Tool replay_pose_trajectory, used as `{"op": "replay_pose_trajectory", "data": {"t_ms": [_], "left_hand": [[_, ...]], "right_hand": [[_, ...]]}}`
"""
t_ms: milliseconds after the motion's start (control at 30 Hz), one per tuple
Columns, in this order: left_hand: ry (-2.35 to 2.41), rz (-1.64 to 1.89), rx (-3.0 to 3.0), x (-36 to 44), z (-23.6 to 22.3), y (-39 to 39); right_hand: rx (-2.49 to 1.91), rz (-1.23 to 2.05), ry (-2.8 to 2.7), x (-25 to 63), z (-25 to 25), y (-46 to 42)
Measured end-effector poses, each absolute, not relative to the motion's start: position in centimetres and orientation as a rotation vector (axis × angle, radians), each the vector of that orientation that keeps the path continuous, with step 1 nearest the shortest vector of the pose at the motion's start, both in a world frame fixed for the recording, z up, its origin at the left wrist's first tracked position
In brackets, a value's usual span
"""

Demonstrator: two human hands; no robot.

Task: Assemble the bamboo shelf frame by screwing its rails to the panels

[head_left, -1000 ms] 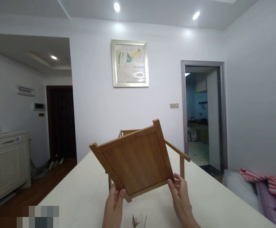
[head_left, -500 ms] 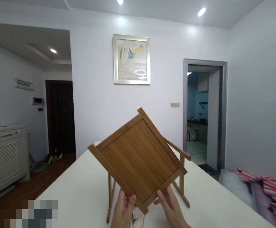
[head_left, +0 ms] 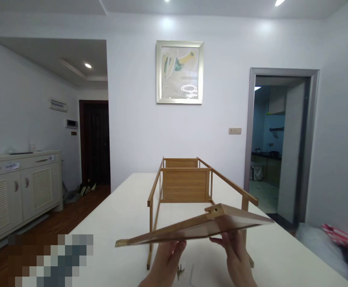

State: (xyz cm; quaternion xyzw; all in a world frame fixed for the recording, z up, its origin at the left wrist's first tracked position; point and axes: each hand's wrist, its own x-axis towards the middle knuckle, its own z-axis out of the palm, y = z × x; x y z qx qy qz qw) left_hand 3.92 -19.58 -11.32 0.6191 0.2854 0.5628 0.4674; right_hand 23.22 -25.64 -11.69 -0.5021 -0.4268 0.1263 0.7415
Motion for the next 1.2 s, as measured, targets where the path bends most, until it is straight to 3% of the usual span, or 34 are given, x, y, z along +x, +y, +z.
{"op": "replay_pose_trajectory", "data": {"t_ms": [133, 467, 733, 1200], "left_hand": [[0.565, 1.296, 1.454, 2.8, -10.4, -19.3], [0.728, 1.577, 1.191, -1.0, -7.6, -17.4], [1.026, 1.748, 1.661, -1.9, -8.6, -16.9], [1.167, 1.473, 2.194, -2.2, -10.4, -15.5]], "right_hand": [[-1.244, 0.152, -0.980, 24.7, -11.4, -25.7], [-1.450, -0.127, -0.886, 27.7, -10.7, -25.5], [-1.550, -0.273, -0.877, 28.3, -10.9, -25.5], [-1.591, -0.337, -0.866, 29.0, -11.1, -25.2]]}}
